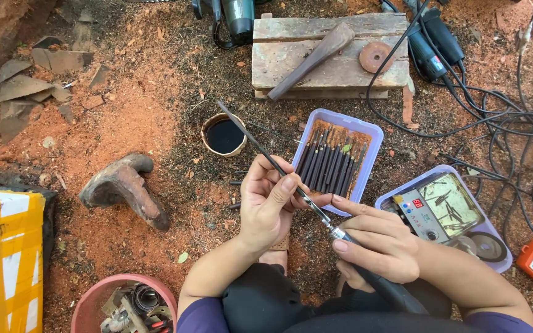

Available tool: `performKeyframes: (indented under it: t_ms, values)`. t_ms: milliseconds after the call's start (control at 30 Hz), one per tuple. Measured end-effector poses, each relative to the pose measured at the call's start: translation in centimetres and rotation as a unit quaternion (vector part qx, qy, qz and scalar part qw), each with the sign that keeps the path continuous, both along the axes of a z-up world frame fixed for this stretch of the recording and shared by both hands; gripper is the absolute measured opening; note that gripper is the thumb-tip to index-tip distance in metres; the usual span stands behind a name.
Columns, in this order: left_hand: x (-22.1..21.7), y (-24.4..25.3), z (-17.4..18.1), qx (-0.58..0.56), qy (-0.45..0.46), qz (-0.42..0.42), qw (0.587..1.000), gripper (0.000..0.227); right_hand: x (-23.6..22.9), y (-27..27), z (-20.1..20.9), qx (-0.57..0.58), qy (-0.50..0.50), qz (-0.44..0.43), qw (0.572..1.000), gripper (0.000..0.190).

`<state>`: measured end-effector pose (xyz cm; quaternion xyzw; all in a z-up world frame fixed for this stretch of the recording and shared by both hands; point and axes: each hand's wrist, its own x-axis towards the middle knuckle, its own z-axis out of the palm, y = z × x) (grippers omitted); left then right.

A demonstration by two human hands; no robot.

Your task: Polishing small metal chisels using a handheld rotary tool in a workshop environment.

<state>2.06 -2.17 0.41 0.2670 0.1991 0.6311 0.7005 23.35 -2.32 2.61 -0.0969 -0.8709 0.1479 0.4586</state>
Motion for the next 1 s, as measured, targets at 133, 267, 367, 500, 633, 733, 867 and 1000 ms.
performKeyframes:
  t_ms: [133,267,367,500,633,733,867,1000]
  values:
    - [0.0,0.0,0.0,0.000,0.003,0.002,1.000,0.019,-0.2,0.1,0.1,0.005,-0.003,0.004,1.000,0.025]
    - [0.0,-0.1,-0.2,-0.003,0.003,0.003,1.000,0.020,-0.4,0.1,0.1,0.007,0.002,0.004,1.000,0.023]
    - [-0.1,0.0,-0.3,0.008,-0.002,-0.006,1.000,0.019,-0.2,0.0,0.1,0.005,-0.001,-0.004,1.000,0.026]
    - [-0.1,-0.1,-0.4,0.001,0.003,0.001,1.000,0.021,0.3,0.1,-0.1,0.002,-0.002,-0.002,1.000,0.029]
    - [-0.4,-0.2,-0.7,0.018,-0.015,-0.016,1.000,0.021,0.7,0.2,0.2,-0.002,-0.019,-0.013,1.000,0.027]
    - [-0.9,0.1,-0.6,0.021,-0.011,-0.011,1.000,0.020,2.5,0.0,-1.2,-0.015,-0.032,-0.051,0.998,0.039]
    - [-2.7,2.1,-1.3,0.045,0.254,0.097,0.961,0.020,3.9,-0.9,-0.2,-0.105,-0.009,-0.176,0.979,0.032]
    - [-7.9,8.5,-10.0,0.010,0.515,0.242,0.823,0.013,6.5,-0.9,-2.2,-0.099,0.008,-0.193,0.976,0.039]
